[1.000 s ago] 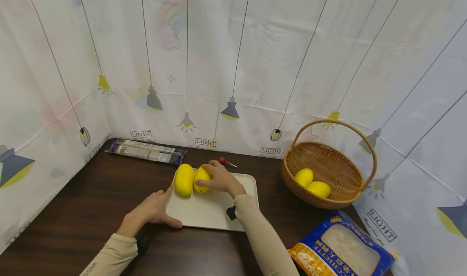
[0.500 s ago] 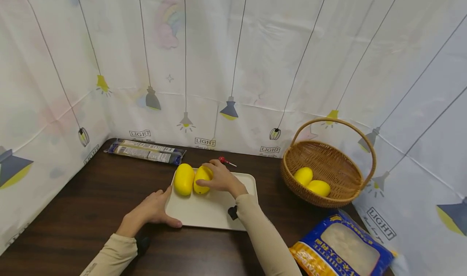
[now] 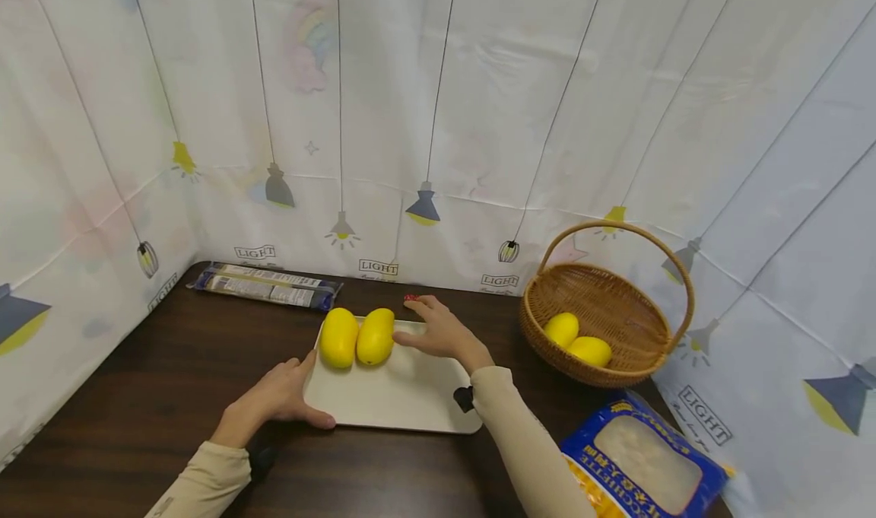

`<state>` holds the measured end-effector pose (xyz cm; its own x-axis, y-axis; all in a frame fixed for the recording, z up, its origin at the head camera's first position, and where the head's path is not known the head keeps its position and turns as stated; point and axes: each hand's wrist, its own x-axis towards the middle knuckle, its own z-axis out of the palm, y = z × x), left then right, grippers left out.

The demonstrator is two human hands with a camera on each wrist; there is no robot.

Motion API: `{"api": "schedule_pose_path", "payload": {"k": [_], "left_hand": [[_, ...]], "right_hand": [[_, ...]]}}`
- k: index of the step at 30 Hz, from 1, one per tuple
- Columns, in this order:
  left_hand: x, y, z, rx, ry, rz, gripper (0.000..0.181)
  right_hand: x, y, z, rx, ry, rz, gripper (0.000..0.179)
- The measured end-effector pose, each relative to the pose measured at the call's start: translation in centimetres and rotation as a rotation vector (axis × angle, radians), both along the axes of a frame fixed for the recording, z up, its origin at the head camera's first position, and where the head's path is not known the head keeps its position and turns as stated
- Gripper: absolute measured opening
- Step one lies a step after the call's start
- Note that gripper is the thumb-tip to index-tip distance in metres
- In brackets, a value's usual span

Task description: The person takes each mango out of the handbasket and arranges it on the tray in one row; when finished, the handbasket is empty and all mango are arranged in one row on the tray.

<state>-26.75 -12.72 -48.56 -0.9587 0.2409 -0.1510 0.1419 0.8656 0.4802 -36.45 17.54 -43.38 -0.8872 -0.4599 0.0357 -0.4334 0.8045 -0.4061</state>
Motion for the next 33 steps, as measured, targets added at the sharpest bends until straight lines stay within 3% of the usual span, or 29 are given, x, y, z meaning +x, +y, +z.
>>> {"api": "schedule_pose_path", "payload": {"k": [16,24,33], "left_hand": [[0.1,0.1,0.1,0.003,0.018,-0.018,0.137],[0.2,0.2,0.3,0.016,0.021,-0.033,0.136],[0.0,0.1,0.1,0.002,0.021,-0.022,0.138]], "right_hand": [[1.4,7.0,4.6,0.037,0.109,-0.098,0.077],[1.8,11.7,5.7,0.041,0.174,-0.151,0.074],[2.3,16.5,6.8,0.060,0.155,-0.233,0.078]]}}
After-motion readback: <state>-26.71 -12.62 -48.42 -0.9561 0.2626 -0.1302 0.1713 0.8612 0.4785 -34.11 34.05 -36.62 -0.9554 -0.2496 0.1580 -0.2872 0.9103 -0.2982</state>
